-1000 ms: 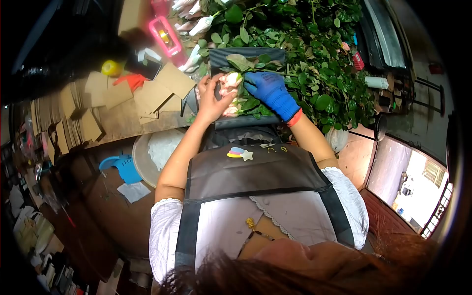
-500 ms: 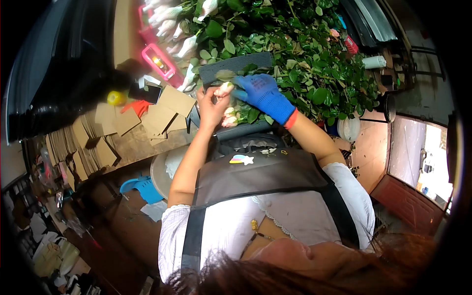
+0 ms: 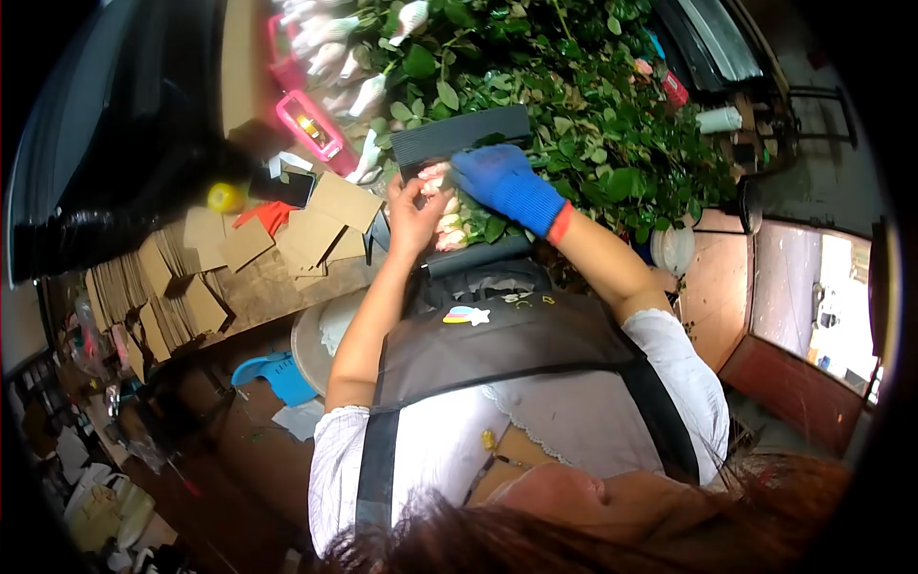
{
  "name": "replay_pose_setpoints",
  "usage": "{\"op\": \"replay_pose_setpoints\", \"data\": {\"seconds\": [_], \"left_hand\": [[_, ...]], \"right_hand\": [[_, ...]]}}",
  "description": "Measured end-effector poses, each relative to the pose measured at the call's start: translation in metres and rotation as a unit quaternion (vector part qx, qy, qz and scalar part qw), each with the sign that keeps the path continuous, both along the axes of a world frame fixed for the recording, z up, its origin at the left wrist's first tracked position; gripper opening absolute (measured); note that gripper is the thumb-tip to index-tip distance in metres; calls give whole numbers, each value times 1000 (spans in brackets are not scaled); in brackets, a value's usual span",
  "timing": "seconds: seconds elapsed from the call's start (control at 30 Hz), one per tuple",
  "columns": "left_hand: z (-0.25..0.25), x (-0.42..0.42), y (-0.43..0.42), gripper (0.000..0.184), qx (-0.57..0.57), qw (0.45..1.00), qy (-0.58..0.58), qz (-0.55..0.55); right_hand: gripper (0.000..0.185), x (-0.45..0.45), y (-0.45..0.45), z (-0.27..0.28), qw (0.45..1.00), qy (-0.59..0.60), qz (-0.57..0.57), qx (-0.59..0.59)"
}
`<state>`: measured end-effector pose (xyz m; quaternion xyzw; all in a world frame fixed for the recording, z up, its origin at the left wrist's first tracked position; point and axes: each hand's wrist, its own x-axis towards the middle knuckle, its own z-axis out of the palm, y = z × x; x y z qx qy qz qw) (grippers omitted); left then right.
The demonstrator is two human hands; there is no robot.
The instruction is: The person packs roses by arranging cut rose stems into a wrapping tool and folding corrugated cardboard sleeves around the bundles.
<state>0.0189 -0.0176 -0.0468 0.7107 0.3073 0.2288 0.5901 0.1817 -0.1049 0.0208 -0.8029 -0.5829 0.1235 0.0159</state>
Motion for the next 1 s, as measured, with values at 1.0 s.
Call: {"op": "replay_pose_setpoints", "data": {"seconds": [1.0], "left_hand": [[40, -95, -9, 15, -144, 987, -70, 3]], "right_hand": [[37, -60, -44, 72, 766, 556, -231, 227]]}}
